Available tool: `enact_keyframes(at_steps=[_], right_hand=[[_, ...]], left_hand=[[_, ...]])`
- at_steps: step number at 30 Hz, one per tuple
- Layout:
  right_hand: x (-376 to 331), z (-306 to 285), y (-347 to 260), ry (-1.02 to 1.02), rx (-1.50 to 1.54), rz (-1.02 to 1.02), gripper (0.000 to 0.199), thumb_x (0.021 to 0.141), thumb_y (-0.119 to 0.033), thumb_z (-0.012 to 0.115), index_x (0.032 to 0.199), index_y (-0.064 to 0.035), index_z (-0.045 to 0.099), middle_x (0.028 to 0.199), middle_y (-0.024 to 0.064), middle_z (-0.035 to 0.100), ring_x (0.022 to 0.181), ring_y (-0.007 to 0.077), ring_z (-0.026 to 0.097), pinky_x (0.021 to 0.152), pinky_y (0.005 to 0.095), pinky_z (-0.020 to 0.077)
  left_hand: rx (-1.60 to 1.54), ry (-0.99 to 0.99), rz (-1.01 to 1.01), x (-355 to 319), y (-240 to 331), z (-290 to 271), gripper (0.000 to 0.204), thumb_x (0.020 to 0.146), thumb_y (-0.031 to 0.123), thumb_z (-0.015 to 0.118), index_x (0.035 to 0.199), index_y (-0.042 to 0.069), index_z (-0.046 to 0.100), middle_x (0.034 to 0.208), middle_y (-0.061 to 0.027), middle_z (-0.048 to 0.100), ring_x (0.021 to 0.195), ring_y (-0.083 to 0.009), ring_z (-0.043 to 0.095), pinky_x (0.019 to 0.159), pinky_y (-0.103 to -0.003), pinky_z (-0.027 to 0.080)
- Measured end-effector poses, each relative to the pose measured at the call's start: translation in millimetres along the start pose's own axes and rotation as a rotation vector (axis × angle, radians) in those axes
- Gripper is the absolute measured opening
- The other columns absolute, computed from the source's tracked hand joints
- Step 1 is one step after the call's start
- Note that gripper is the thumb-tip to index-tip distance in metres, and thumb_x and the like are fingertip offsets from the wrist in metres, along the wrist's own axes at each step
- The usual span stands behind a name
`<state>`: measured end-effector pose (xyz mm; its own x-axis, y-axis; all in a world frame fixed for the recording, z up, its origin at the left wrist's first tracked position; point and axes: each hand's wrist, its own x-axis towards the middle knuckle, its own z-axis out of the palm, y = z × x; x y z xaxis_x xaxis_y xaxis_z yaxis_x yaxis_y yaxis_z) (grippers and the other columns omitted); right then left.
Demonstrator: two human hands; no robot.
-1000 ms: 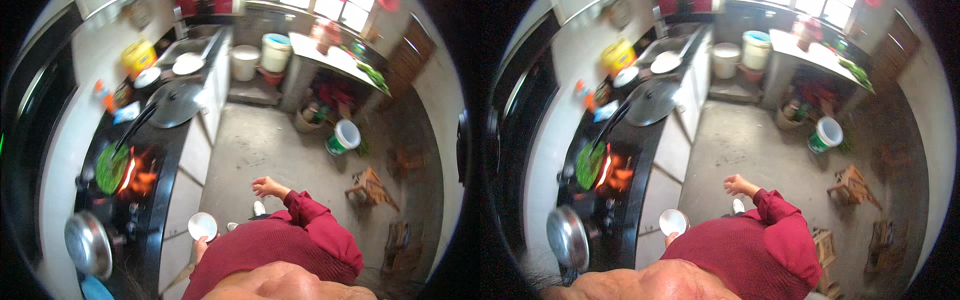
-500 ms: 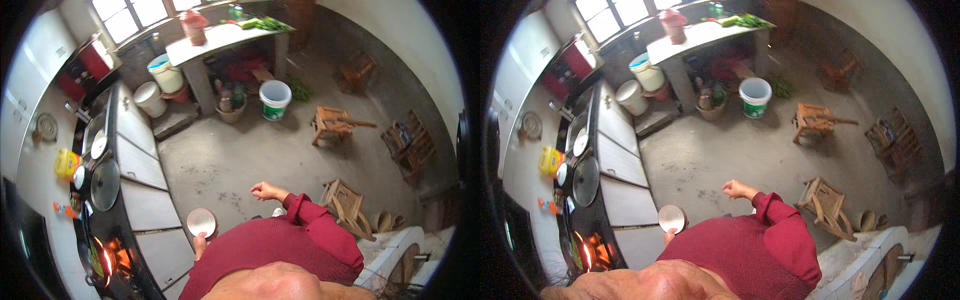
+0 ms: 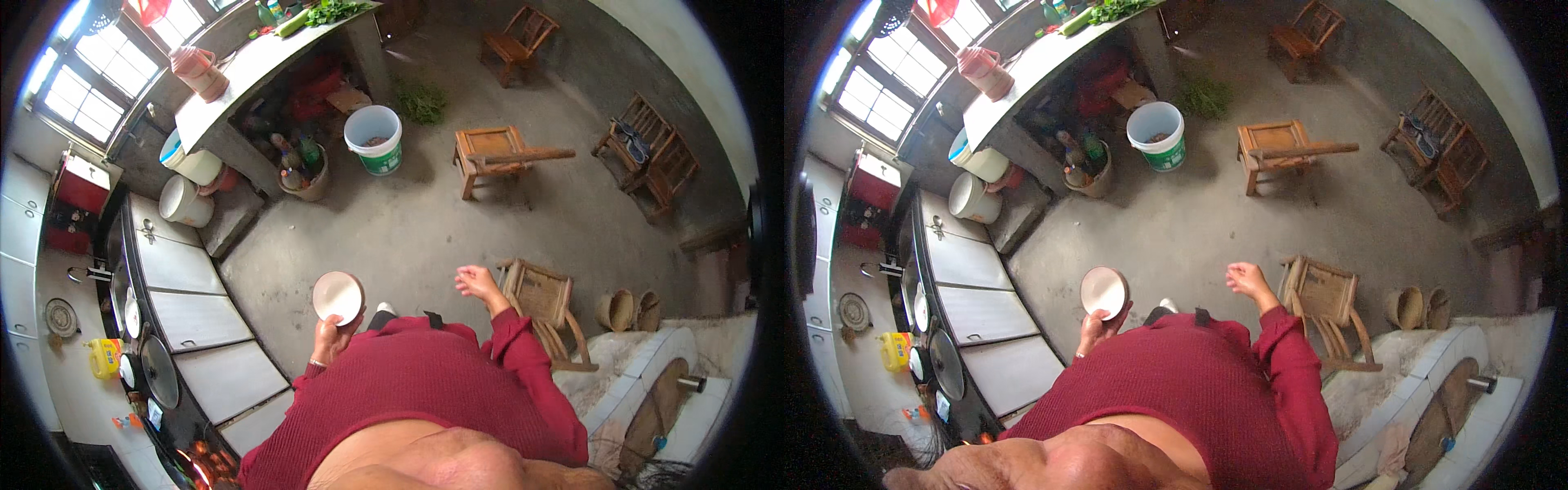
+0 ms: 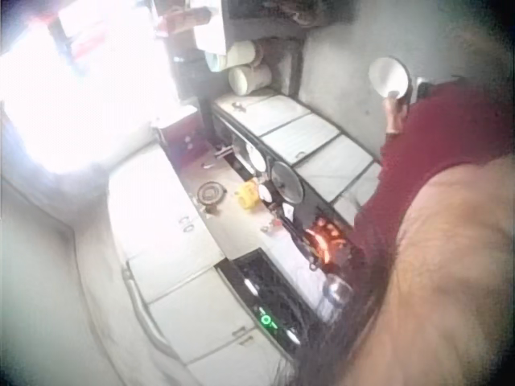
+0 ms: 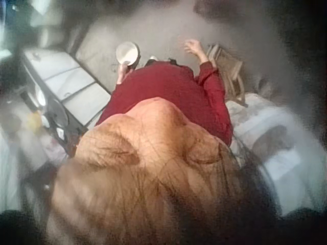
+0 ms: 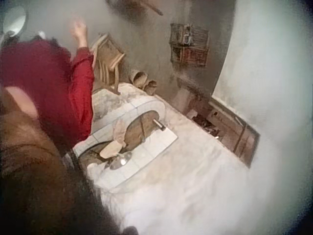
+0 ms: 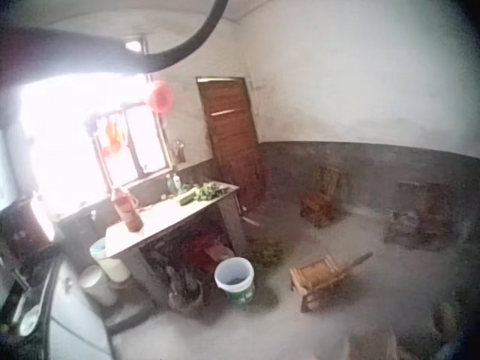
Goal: The person stir-frys greens in a wok using a spatula over a gas burner, then retrieves a bowl from a cupboard and a pair of chopsticks from a holder.
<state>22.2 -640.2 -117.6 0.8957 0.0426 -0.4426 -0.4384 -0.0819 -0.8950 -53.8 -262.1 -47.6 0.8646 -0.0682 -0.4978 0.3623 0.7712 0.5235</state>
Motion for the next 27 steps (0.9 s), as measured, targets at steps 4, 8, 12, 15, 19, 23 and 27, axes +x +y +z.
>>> enact_keyframes(at_steps=[4,8,12,15,19,23,27], right_hand=[[-25,-1,5,0.091,0.112,0.072,0.03,0.09,-0.021,0.055,0.114,-0.0029,0.054,0.096,0.0097,0.062,0.074,0.0173,0.063,0.06,0.0292,0.0528],[-6,-22,-28,0.199,0.235,0.113,0.031,0.09,-0.021,0.055,0.114,-0.001,0.052,0.098,0.0114,0.061,0.077,0.0187,0.062,0.061,0.0305,0.053],[56,-73,-56,0.309,0.445,0.112,0.033,0.09,-0.022,0.054,0.115,-0.0003,0.048,0.096,0.0122,0.06,0.08,0.0229,0.061,0.065,0.0364,0.0527],[113,-84,-50,0.388,0.583,0.083,0.036,0.09,-0.023,0.053,0.118,-0.003,0.043,0.098,0.0127,0.058,0.081,0.0264,0.061,0.066,0.0408,0.0521],[148,-105,-65,0.448,0.746,0.056,0.048,0.088,-0.026,0.055,0.128,-0.0077,0.034,0.12,0.0183,0.046,0.102,0.0322,0.052,0.08,0.0457,0.0481],[205,-127,-87,0.509,0.836,0.063,0.071,0.086,-0.03,0.059,0.138,-0.0044,0.018,0.135,0.0226,0.03,0.116,0.0376,0.042,0.084,0.048,0.0463],[246,-159,-98,0.594,1.059,0.083,0.072,0.08,-0.037,0.065,0.133,-0.0047,0.027,0.132,0.0205,0.031,0.111,0.0354,0.043,0.086,0.0491,0.0445]], left_hand=[[0.08,-0.121,-0.035,32,16,21,0.064,0.07,-0.002,0.044,0.132,0.003,0.03,0.122,-0.0194,0.046,0.111,-0.0381,0.05,0.092,-0.05,0.045],[0.102,-0.226,-0.122,95,42,71,0.063,0.071,-0.001,0.042,0.132,0.003,0.03,0.124,-0.0168,0.046,0.114,-0.0337,0.049,0.094,-0.051,0.044],[0.16,-0.265,-0.136,169,60,140,0.065,0.07,0.001,0.043,0.133,0.007,0.03,0.126,-0.0135,0.045,0.115,-0.0318,0.047,0.094,-0.051,0.042],[0.229,-0.266,-0.116,196,89,157,0.065,0.071,0.002,0.044,0.133,0.008,0.03,0.126,-0.013,0.045,0.114,-0.0309,0.048,0.094,-0.05,0.043],[0.237,-0.23,-0.124,198,111,167,0.064,0.071,0.002,0.046,0.133,0.007,0.03,0.125,-0.0133,0.046,0.112,-0.0311,0.05,0.092,-0.048,0.045],[0.194,-0.162,-0.123,227,116,165,0.067,0.069,-0.002,0.043,0.133,0.007,0.028,0.124,-0.0136,0.045,0.114,-0.0332,0.048,0.092,-0.055,0.043],[0.14,-0.005,-0.091,217,107,174,0.066,0.068,0.0,0.045,0.131,0.007,0.03,0.119,-0.0144,0.048,0.108,-0.0348,0.052,0.091,-0.051,0.045]])
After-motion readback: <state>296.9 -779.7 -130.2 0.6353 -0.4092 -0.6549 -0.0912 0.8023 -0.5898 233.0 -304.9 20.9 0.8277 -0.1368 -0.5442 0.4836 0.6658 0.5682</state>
